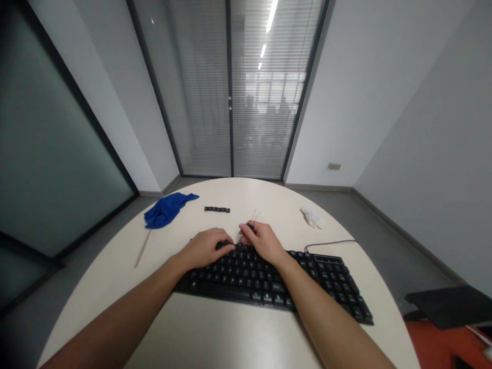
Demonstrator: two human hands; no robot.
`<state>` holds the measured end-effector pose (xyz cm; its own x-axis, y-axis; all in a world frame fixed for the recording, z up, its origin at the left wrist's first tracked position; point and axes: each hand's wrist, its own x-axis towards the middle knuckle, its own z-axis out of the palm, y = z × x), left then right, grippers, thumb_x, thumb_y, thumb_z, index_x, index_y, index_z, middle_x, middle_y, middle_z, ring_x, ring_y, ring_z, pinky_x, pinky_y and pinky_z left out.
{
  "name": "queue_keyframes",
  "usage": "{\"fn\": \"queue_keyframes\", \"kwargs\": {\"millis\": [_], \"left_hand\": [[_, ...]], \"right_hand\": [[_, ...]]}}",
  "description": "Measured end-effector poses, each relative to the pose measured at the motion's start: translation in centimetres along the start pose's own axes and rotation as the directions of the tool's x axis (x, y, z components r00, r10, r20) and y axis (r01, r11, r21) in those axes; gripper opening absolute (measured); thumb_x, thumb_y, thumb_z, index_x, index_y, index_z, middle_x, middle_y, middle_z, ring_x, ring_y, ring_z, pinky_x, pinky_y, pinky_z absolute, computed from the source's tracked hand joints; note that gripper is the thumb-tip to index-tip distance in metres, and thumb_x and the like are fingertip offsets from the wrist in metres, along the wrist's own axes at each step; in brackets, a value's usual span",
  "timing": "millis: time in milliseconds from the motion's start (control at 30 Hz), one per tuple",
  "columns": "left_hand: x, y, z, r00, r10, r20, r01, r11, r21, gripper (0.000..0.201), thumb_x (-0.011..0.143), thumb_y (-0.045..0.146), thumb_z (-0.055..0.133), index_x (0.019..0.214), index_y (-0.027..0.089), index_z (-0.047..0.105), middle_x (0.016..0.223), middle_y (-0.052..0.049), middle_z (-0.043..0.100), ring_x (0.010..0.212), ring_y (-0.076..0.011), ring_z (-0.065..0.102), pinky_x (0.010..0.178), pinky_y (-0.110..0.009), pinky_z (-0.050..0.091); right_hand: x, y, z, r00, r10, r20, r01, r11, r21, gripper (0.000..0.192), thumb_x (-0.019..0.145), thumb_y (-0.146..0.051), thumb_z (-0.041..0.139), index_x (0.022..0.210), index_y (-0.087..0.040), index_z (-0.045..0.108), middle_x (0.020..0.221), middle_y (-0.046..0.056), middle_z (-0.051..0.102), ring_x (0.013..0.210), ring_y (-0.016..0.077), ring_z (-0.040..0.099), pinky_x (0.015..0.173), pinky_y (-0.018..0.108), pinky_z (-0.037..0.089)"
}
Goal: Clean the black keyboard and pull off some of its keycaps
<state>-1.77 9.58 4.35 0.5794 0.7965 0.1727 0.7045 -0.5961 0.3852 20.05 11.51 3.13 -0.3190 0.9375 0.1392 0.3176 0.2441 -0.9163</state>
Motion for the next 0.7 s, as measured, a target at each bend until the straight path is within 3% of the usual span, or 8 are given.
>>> {"fn": "queue_keyframes", "kwargs": {"millis": [267, 500, 700], "left_hand": [[-0.14, -0.09, -0.07, 0.998, 0.048, -0.036, -0.048, 0.999, -0.007, 0.024, 0.096, 0.043, 0.058, 0.101, 0.022, 0.069, 0.104, -0.004, 0.071, 0.099, -0.0219, 0.063, 0.088, -0.031, 0.047], [-0.10, -0.39, 0.13, 0.997, 0.056, -0.050, -0.060, 0.994, -0.089, 0.020, 0.095, 0.035, 0.060, 0.109, 0.023, 0.068, 0.108, -0.002, 0.070, 0.101, -0.0200, 0.062, 0.090, -0.030, 0.046], [-0.04, -0.51, 0.23, 0.999, 0.026, -0.046, -0.031, 0.993, -0.115, 0.018, 0.095, 0.031, 0.058, 0.108, 0.023, 0.067, 0.102, -0.002, 0.069, 0.096, -0.0192, 0.062, 0.087, -0.029, 0.046]], "right_hand": [[-0.21, -0.44, -0.11, 1.000, -0.021, -0.005, 0.021, 0.989, 0.148, 0.048, 0.087, -0.064, 0.058, 0.093, -0.018, 0.070, 0.071, 0.002, 0.069, 0.065, 0.0154, 0.065, 0.065, 0.028, 0.054], [-0.38, -0.60, -0.11, 0.998, -0.036, 0.052, 0.030, 0.994, 0.108, 0.048, 0.087, -0.061, 0.060, 0.100, -0.017, 0.074, 0.081, 0.005, 0.073, 0.073, 0.0168, 0.067, 0.070, 0.029, 0.055], [-0.26, -0.54, -0.17, 0.996, -0.062, 0.069, 0.066, 0.996, -0.055, 0.052, 0.096, -0.060, 0.046, 0.105, -0.018, 0.075, 0.086, 0.006, 0.074, 0.082, 0.0191, 0.068, 0.080, 0.032, 0.053]]}}
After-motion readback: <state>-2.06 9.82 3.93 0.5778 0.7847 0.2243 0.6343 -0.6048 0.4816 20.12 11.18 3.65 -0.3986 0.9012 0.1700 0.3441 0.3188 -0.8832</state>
